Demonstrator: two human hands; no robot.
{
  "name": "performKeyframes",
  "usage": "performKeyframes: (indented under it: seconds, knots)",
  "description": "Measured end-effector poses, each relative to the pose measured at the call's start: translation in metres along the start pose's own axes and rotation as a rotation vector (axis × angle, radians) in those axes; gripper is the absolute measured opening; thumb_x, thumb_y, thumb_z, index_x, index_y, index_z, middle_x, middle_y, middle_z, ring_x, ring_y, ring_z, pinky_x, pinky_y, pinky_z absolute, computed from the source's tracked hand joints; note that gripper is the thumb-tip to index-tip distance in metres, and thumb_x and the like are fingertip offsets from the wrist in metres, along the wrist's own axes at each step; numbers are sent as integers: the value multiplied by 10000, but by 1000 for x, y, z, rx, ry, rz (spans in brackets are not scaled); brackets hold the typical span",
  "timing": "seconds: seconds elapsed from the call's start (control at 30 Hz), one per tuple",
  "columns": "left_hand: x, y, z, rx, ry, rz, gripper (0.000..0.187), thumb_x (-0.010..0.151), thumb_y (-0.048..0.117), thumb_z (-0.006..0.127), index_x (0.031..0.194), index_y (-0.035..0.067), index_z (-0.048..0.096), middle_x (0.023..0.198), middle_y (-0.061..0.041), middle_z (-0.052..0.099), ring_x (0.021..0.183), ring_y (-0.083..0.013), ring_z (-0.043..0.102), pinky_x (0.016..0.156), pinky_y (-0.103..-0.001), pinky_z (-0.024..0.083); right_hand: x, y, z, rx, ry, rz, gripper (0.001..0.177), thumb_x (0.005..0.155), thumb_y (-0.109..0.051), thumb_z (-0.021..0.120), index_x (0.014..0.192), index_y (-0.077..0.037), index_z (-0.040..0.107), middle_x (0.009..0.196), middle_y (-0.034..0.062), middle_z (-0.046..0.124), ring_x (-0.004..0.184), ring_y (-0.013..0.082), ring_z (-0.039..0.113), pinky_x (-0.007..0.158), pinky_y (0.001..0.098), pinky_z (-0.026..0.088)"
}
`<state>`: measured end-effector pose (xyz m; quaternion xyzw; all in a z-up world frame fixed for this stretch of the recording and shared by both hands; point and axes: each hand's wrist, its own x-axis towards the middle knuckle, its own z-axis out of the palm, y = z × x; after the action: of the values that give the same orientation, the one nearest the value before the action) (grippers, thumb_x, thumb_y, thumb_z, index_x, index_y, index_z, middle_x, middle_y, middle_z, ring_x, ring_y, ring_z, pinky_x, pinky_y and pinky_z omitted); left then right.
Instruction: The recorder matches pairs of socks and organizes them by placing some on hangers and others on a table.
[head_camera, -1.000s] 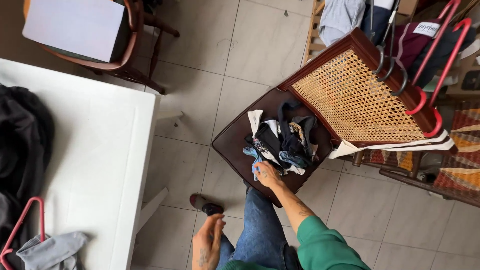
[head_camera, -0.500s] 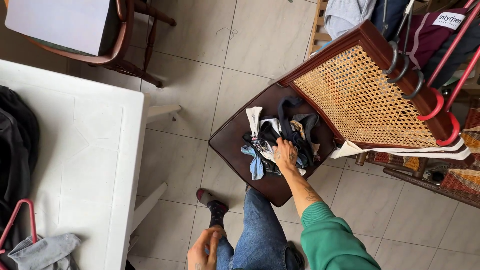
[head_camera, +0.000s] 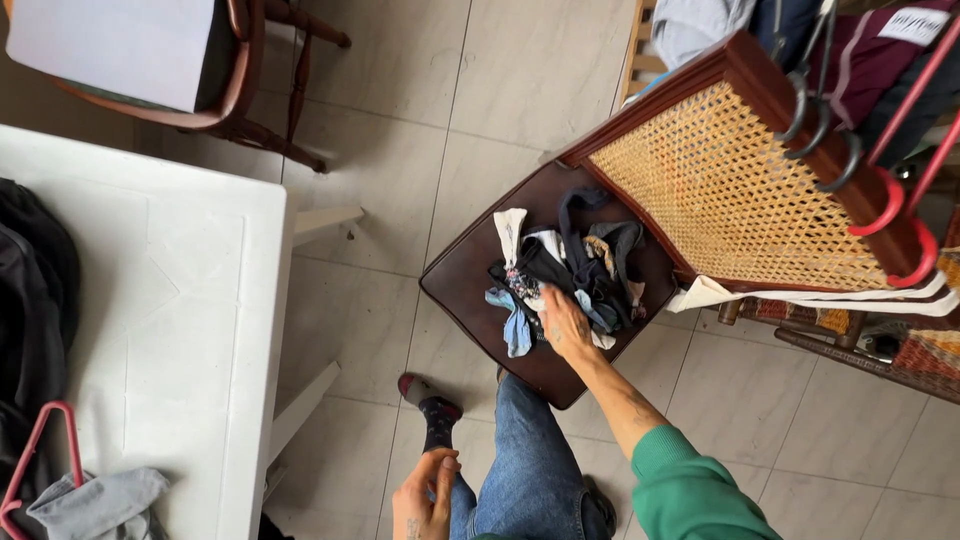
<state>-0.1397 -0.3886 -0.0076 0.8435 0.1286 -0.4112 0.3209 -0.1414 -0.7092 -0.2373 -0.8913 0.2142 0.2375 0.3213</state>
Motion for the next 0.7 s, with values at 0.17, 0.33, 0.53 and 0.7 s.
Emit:
performKeyframes:
  seconds: [0.17, 0.33, 0.53, 0.7]
  knots:
    - [-5, 1, 0, 3, -12, -51, 182, 949, 257, 633, 1014, 154, 768, 800, 3, 822, 705, -98, 750, 629, -259, 550, 24, 4, 4, -186, 272, -53, 502, 723, -140, 745, 1186, -9, 606, 1307, 211, 635, 1100, 391, 606, 931, 489, 477]
    - [-5, 10, -1, 17, -20, -68, 194, 946, 269, 632, 1030, 157, 766, 811, -3, 822, 724, -113, 753, 667, -264, 557, 4, -10, -28, -69, 225, 54, 333, 844, -55, 679, 1175, -37, 651, 1263, 137, 699, 1114, 353, 640, 947, 459, 500]
    - [16, 59, -1, -470, -274, -113, 471, 966, 455, 494, 1171, 93, 714, 1023, -85, 823, 928, -155, 744, 832, -313, 567, -95, -60, -76, 456, 99, -257, 371, 870, -144, 586, 1211, -9, 641, 1024, 194, 746, 891, 296, 748, 749, 377, 595]
    - [74, 71, 12, -1266, -343, -272, 594, 995, 522, 514, 1339, 46, 601, 1112, -130, 717, 957, -229, 654, 851, -386, 518, -155, -118, -101, 568, -242, -365, 273, 996, -317, 649, 1003, -65, 754, 906, 124, 736, 801, 236, 716, 729, 314, 564]
